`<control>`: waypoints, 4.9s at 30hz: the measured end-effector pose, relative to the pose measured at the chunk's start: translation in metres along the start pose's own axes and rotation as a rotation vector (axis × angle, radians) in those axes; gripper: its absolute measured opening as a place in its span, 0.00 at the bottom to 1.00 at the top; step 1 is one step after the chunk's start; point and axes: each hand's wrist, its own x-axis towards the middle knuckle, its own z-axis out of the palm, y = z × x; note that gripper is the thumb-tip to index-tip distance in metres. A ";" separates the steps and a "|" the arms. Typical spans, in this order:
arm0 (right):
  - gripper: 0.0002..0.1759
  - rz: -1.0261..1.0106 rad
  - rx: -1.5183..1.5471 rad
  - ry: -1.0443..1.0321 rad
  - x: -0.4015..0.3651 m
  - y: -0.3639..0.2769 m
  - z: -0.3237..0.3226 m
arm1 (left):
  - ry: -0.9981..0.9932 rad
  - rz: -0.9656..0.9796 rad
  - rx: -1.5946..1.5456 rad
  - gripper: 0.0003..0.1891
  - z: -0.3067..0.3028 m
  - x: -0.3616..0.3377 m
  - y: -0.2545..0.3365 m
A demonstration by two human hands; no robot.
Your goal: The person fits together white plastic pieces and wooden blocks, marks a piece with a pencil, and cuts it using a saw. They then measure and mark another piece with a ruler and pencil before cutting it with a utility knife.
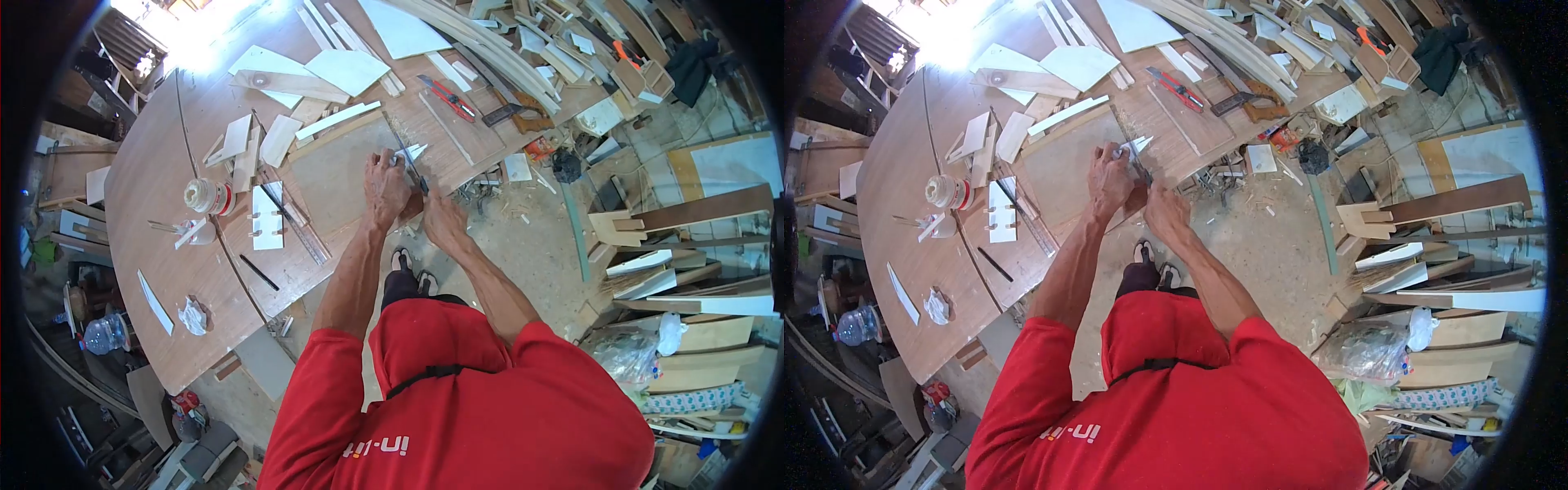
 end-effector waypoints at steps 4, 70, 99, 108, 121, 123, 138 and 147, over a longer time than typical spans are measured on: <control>0.17 0.036 -0.006 -0.091 -0.018 0.009 -0.006 | 0.006 -0.024 0.023 0.21 0.000 0.000 0.001; 0.20 -0.043 0.013 -0.028 0.003 -0.001 -0.002 | -0.010 0.042 0.030 0.23 0.000 0.002 -0.002; 0.18 0.081 0.051 -0.123 -0.015 -0.007 -0.024 | -0.027 0.015 0.023 0.22 -0.003 0.002 0.000; 0.17 -0.039 0.120 -0.002 -0.014 0.003 -0.010 | -0.043 0.001 0.013 0.21 -0.006 0.001 0.004; 0.15 0.036 0.009 -0.025 -0.006 -0.004 -0.017 | -0.002 0.003 0.016 0.20 0.001 0.001 -0.001; 0.16 -0.025 0.063 -0.073 0.012 -0.003 -0.011 | -0.002 0.037 0.028 0.20 0.002 0.001 -0.003; 0.16 0.040 0.030 -0.050 -0.006 0.000 -0.012 | -0.054 -0.032 0.006 0.23 -0.003 0.002 0.002; 0.16 -0.017 0.064 0.051 -0.001 0.001 -0.002 | 0.009 0.009 -0.037 0.17 -0.002 0.001 0.000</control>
